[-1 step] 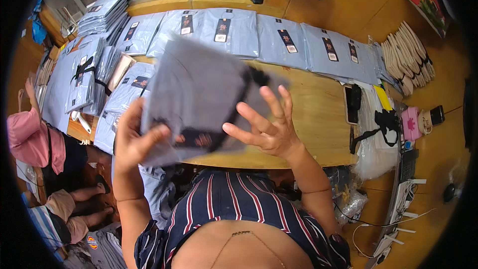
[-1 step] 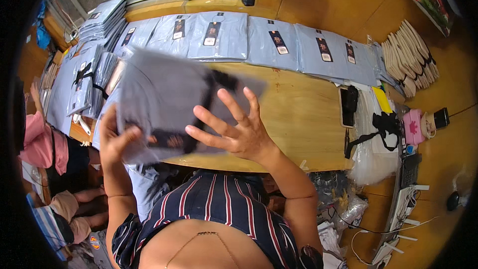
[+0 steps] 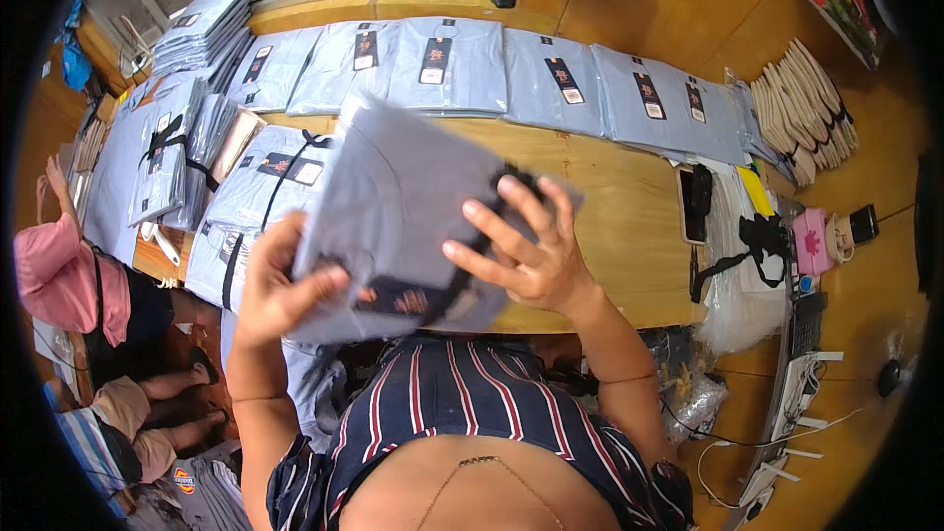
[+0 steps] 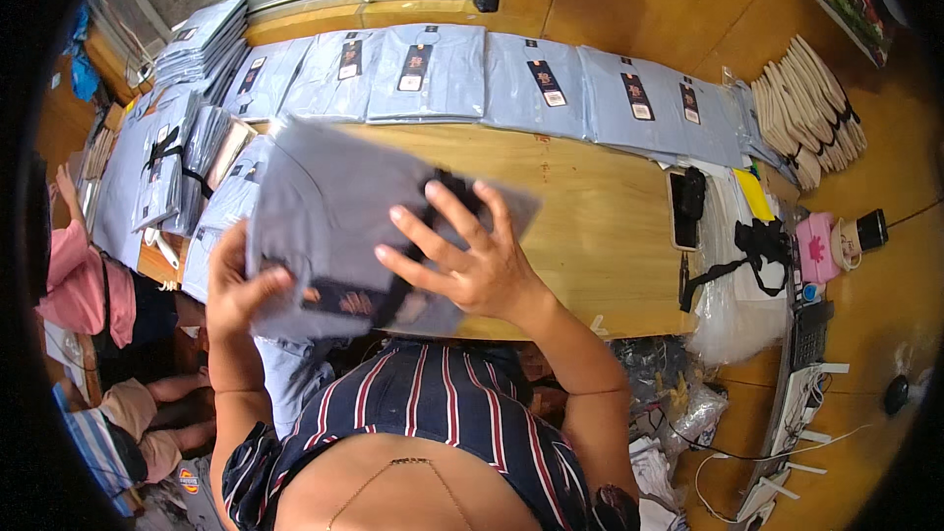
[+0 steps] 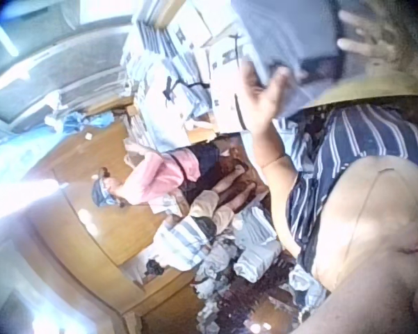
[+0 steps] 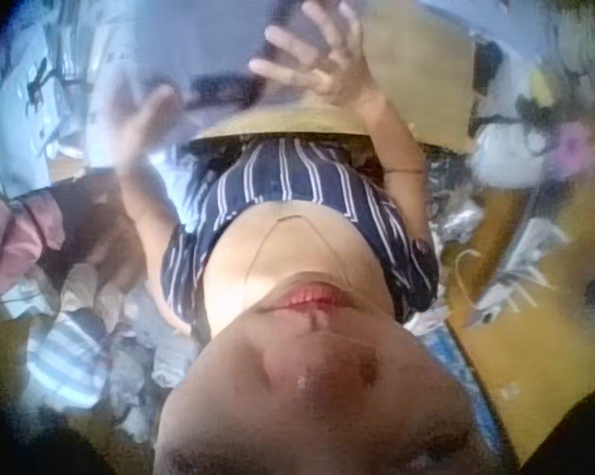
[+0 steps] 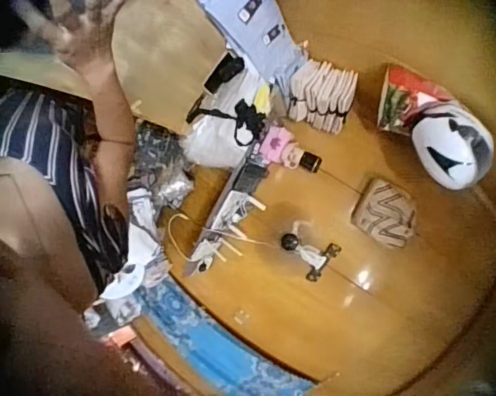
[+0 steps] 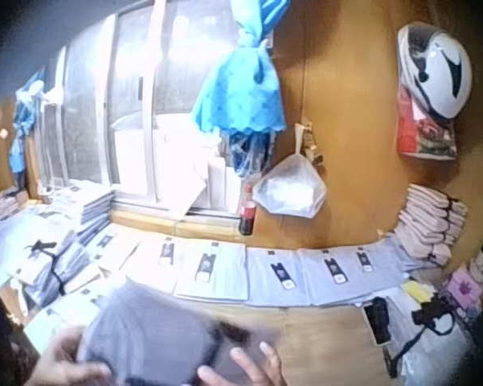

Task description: The person bundles stacks of packaged shirts using black elastic straps. They place a stack on the table, wrap a strap around the center, and secure it before moving the bundle aside.

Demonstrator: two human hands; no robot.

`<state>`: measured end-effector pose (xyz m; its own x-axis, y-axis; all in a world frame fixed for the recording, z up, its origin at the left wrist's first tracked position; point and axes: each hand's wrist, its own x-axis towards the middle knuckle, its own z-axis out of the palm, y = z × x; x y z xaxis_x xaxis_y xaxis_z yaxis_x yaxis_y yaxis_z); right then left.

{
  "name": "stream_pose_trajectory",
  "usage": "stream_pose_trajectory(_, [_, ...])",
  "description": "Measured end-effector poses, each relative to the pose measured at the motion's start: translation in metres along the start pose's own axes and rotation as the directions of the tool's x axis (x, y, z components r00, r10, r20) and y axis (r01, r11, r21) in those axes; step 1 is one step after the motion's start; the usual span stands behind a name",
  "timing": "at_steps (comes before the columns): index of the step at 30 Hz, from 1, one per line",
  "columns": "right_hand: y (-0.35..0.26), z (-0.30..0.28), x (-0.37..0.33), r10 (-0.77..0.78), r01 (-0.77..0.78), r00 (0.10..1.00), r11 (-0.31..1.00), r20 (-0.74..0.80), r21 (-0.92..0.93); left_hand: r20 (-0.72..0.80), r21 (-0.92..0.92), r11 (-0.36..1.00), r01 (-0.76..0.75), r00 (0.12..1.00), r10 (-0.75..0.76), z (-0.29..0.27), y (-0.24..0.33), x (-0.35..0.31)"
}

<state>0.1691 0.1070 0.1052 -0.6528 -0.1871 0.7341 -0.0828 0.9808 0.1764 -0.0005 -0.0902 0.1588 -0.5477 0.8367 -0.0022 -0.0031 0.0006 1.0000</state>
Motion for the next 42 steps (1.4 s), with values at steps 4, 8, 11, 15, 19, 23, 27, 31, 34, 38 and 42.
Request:
stream_pose_trajectory(4, [0.008, -0.020, -0.054, 0.078, -0.117, 0.954, 0.986, 0.291, 0.119, 0.093, 0.104, 0.993, 0.048, 0.994, -0.058, 0.021, -0.004, -0.016])
stream_pose_trajectory(8, [0.016, -0.037, -0.074, 0.142, -0.191, 0.898, 0.978, 0.416, 0.080, 0.039, 0.190, 0.982, 0.014, 0.999, -0.022, 0.030, -0.003, -0.024])
stream_pose_trajectory(11, [0.041, -0.037, -0.094, 0.248, -0.260, 0.867, 0.965, 0.432, -0.032, -0.087, 0.245, 0.968, -0.062, 0.993, 0.086, 0.025, -0.009, -0.031])
stream_pose_trajectory(15, [0.096, -0.026, -0.171, 0.568, -0.561, 0.736, 0.816, 0.368, -0.139, -0.420, 0.293, 0.887, -0.356, 0.786, 0.454, -0.070, -0.033, -0.078])
stream_pose_trajectory(19, [0.154, -0.065, -0.224, 0.961, -0.852, 0.274, 0.257, 0.029, -0.457, -0.545, 0.262, 0.905, -0.336, 0.722, 0.426, -0.043, -0.023, -0.053])
stream_pose_trajectory(23, [0.169, -0.087, -0.199, 0.945, -0.910, 0.287, 0.320, -0.155, 0.264, -0.410, 0.242, 0.920, -0.308, 0.827, 0.384, -0.020, -0.034, -0.014])
stream_pose_trajectory(27, [0.114, -0.009, -0.174, 0.692, -0.455, 0.509, -0.289, 0.512, 0.842, -0.043, 0.296, 0.942, -0.158, 0.983, 0.178, 0.079, 0.012, 0.055])
stream_pose_trajectory(31, [0.075, 0.058, -0.139, 0.623, 0.045, 0.450, -0.731, 0.640, 0.681, 0.412, 0.323, 0.937, -0.131, 0.911, -0.015, 0.097, 0.040, 0.125])
stream_pose_trajectory(34, [0.116, 0.086, -0.113, 0.718, 0.215, 0.247, -0.695, 0.651, 0.686, 0.142, 0.648, 0.701, -0.297, 0.952, 0.271, 0.080, 0.079, 0.150])
stream_pose_trajectory(38, [0.187, 0.142, -0.129, 0.849, 0.086, -0.105, -0.511, 0.518, 0.855, 0.113, 0.613, 0.595, -0.519, 0.804, 0.584, 0.036, 0.097, 0.146])
stream_pose_trajectory(42, [0.210, 0.174, -0.158, 0.687, -0.114, -0.226, -0.723, 0.691, 0.681, -0.027, 0.708, 0.656, -0.259, 0.919, 0.393, -0.012, 0.056, 0.087])
